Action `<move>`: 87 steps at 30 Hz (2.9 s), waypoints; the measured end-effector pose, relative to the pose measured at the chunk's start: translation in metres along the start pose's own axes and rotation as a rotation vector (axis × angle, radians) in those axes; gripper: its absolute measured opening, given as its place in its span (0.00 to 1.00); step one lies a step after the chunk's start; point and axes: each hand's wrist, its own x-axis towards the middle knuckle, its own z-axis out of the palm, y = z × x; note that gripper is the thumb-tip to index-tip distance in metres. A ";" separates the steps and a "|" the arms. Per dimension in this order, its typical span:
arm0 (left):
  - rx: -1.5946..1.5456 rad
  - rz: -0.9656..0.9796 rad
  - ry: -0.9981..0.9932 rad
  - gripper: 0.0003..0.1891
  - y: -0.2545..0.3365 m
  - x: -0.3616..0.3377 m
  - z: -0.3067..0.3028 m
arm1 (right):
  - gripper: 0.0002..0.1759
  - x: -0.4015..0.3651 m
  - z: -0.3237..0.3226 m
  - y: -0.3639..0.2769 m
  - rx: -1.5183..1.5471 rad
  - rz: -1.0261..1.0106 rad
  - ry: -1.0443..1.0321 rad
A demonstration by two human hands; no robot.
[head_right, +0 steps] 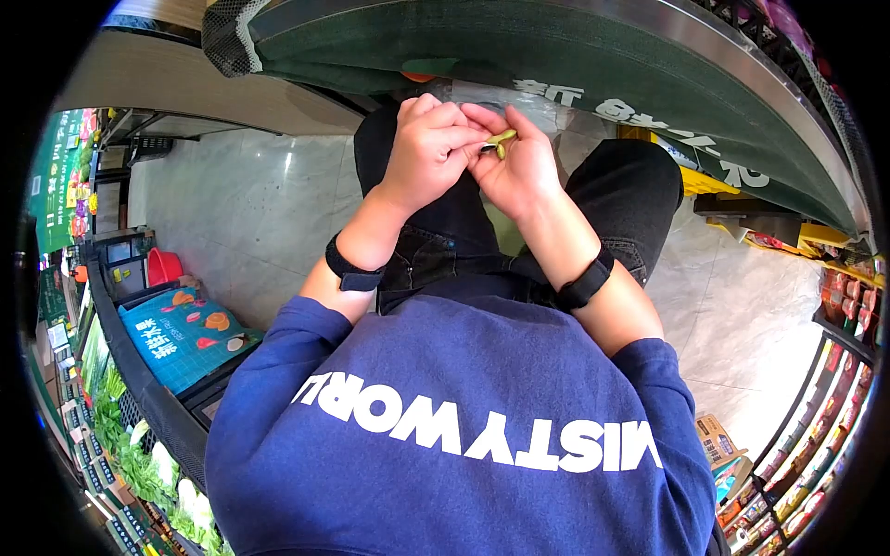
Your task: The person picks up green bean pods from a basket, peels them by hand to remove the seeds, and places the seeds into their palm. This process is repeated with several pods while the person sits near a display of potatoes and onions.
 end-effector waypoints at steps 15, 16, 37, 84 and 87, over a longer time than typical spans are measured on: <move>0.046 -0.070 -0.088 0.11 0.010 0.007 -0.005 | 0.31 0.009 -0.023 0.005 0.163 0.048 -0.429; 0.045 -0.070 -0.088 0.11 0.012 0.007 -0.004 | 0.31 0.006 -0.020 0.005 0.163 0.048 -0.429; 0.301 0.195 0.021 0.05 0.010 0.007 0.014 | 0.33 -0.006 0.009 0.005 0.046 -0.108 -0.071; -0.172 -0.300 0.233 0.04 -0.003 0.013 0.026 | 0.19 0.006 -0.016 -0.006 0.168 -0.166 0.088; -0.476 -0.492 0.167 0.07 -0.008 0.012 0.028 | 0.17 0.007 -0.014 -0.010 0.127 -0.224 0.288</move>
